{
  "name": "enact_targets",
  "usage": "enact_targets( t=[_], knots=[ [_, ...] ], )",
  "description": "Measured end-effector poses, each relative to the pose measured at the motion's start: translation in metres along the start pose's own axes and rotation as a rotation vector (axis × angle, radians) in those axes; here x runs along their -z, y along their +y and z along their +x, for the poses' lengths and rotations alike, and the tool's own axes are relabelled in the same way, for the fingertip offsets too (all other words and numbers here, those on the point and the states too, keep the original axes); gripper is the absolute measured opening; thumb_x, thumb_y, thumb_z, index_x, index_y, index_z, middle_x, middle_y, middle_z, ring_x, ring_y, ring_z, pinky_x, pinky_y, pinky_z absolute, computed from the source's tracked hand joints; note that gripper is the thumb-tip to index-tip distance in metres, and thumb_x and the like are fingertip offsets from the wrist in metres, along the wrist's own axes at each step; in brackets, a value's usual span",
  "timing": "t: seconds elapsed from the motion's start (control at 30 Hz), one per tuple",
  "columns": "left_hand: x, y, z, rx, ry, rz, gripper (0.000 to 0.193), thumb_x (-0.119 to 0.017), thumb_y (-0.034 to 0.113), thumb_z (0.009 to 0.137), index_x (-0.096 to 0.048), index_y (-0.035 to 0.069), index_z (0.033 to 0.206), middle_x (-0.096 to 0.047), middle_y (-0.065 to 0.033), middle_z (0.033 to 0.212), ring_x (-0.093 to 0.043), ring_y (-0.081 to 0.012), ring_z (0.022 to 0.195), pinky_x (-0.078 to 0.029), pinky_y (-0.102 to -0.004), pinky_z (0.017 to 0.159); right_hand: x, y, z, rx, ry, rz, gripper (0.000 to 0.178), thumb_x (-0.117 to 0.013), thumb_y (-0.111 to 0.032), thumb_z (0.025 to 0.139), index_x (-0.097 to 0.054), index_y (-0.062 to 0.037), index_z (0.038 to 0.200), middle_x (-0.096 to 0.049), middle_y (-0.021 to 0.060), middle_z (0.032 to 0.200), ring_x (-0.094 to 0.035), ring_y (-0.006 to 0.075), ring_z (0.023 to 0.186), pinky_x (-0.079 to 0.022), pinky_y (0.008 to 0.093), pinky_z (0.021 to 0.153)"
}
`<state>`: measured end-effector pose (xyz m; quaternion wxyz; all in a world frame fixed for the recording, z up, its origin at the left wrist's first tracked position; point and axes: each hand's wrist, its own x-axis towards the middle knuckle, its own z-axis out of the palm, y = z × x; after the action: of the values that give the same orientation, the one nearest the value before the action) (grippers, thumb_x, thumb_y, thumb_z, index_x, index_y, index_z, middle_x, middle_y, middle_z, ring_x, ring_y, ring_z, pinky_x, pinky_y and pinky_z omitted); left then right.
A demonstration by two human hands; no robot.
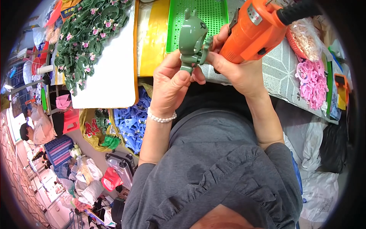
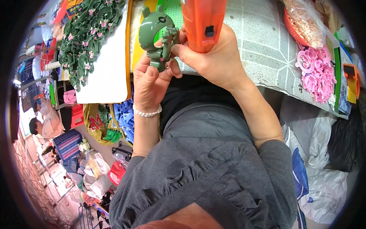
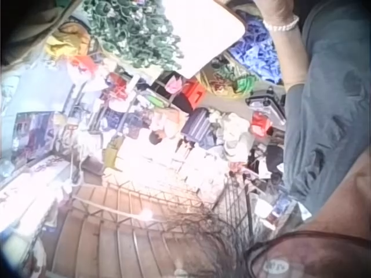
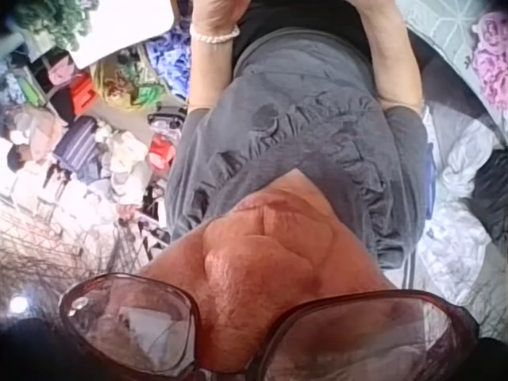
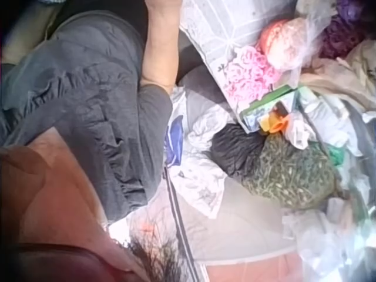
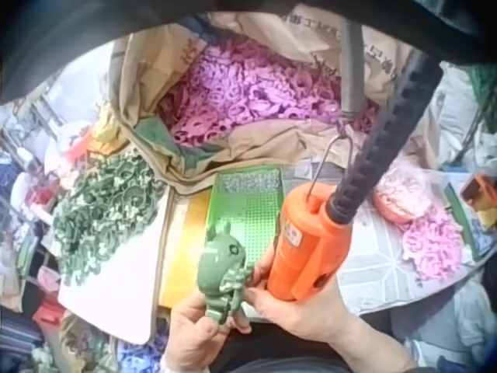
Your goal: Assembling plastic toy components using an electric screwdriver in a workshop.
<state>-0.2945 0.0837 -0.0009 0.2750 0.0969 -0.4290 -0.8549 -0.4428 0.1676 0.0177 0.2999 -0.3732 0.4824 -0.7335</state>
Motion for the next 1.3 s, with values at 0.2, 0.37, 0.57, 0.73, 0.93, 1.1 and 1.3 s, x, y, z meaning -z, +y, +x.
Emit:
enact_targets(
  t=[0.2,0.37,0.57,0.73,0.93,1.1,1.3],
  knots=[
    [-0.002,-0.001,0.001,-0.026,0.018,-0.004,0.060,-0.073,0.015,0.075,-0.045,-0.001,0.125,-0.055,-0.0128,0.114,-0.058,-0.0182,0.084,-0.052,-0.0295,0.070,-0.001,0.000,-0.001,-0.041,0.020,-0.040,0.022,-0.070,0.003,0.070,-0.057,0.0001,0.088,-0.061,0.0029,0.079,-0.059,0.0093,0.072,-0.048,0.0228,0.063],
    [-0.004,0.000,-0.001,-0.007,0.062,-0.080,0.058,-0.071,0.012,0.076,-0.046,0.001,0.126,-0.055,-0.0139,0.117,-0.059,-0.0189,0.086,-0.052,-0.0296,0.072,0.000,0.001,-0.003,-0.011,0.028,-0.024,0.025,-0.069,0.004,0.070,-0.057,0.0007,0.091,-0.061,0.0039,0.081,-0.060,0.0097,0.075,-0.050,0.0231,0.066],
    [-0.002,-0.004,-0.002,-0.041,0.042,-0.050,0.055,-0.070,0.009,0.076,-0.047,0.001,0.125,-0.058,-0.0134,0.112,-0.060,-0.0194,0.083,-0.053,-0.0307,0.070,-0.005,-0.001,-0.001,-0.060,0.032,0.022,0.026,-0.069,0.003,0.071,-0.056,0.0000,0.093,-0.061,0.0034,0.084,-0.059,0.0087,0.077,-0.049,0.0225,0.066],
    [0.001,-0.004,-0.003,-0.038,0.062,-0.093,0.053,-0.069,0.005,0.075,-0.048,0.000,0.124,-0.058,-0.0135,0.113,-0.060,-0.0198,0.083,-0.055,-0.0307,0.068,-0.003,0.003,-0.003,-0.060,0.031,0.009,0.027,-0.070,0.003,0.071,-0.056,-0.0006,0.094,-0.061,0.0030,0.084,-0.059,0.0084,0.076,-0.049,0.0225,0.066],
    [-0.001,-0.005,-0.001,-0.050,0.066,-0.100,0.054,-0.070,0.005,0.074,-0.048,-0.001,0.123,-0.058,-0.0141,0.110,-0.062,-0.0201,0.082,-0.055,-0.0309,0.069,-0.001,0.002,-0.002,-0.014,0.011,-0.036,0.025,-0.070,0.002,0.071,-0.056,-0.0007,0.092,-0.061,0.0029,0.083,-0.059,0.0088,0.075,-0.049,0.0224,0.066],
    [0.000,-0.002,-0.001,-0.062,0.057,-0.076,0.054,-0.070,0.004,0.074,-0.048,0.000,0.123,-0.059,-0.0142,0.108,-0.062,-0.0211,0.081,-0.055,-0.0319,0.069,-0.007,-0.001,0.002,-0.068,0.006,-0.029,0.025,-0.069,0.001,0.072,-0.056,0.0000,0.093,-0.063,0.0059,0.085,-0.061,0.0107,0.078,-0.050,0.0237,0.068],
    [0.000,0.002,-0.002,-0.116,0.144,-0.046,0.053,-0.070,0.002,0.073,-0.047,0.001,0.122,-0.059,-0.0119,0.104,-0.062,-0.0212,0.082,-0.055,-0.0329,0.070,-0.004,-0.009,-0.001,-0.027,0.005,-0.035,0.028,-0.066,0.001,0.075,-0.050,-0.0010,0.098,-0.062,0.0069,0.086,-0.059,0.0097,0.076,-0.049,0.0224,0.065]
  ],
)
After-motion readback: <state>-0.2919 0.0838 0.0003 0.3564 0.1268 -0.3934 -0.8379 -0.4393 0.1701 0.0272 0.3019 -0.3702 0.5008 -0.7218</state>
